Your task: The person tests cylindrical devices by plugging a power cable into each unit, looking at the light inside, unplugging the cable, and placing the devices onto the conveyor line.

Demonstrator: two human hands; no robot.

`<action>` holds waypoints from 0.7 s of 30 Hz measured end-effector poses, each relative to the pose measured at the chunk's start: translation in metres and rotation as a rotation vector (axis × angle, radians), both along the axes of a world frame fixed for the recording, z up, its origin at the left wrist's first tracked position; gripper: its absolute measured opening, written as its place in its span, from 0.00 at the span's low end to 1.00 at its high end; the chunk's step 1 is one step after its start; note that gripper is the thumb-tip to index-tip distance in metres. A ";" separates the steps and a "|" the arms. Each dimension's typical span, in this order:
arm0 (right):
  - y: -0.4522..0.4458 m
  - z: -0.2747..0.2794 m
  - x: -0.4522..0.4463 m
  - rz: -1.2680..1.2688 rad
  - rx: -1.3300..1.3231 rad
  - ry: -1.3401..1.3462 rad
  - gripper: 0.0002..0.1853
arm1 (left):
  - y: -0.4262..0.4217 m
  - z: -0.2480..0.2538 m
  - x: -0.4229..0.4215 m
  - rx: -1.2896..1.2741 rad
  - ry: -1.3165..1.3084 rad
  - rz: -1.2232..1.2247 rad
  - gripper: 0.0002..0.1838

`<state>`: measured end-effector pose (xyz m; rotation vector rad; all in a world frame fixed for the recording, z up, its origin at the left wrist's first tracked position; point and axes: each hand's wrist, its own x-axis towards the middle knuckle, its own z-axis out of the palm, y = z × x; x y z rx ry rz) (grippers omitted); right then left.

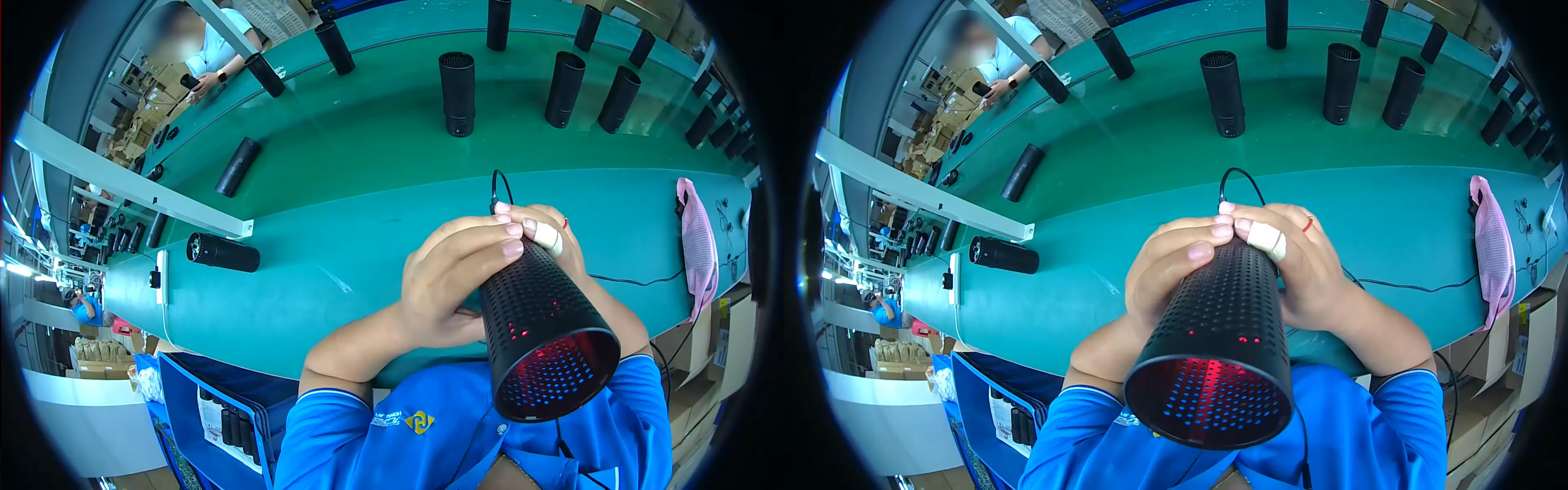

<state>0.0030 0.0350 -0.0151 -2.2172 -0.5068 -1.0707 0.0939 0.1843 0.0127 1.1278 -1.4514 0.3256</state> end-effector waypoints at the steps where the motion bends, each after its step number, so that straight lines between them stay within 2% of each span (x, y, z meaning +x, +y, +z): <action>1: 0.000 0.000 0.000 -0.006 0.005 0.013 0.33 | 0.000 0.000 0.000 0.006 0.003 0.003 0.27; 21: 0.003 -0.003 0.003 -0.012 -0.002 -0.014 0.35 | 0.002 -0.005 0.003 0.014 0.018 -0.001 0.28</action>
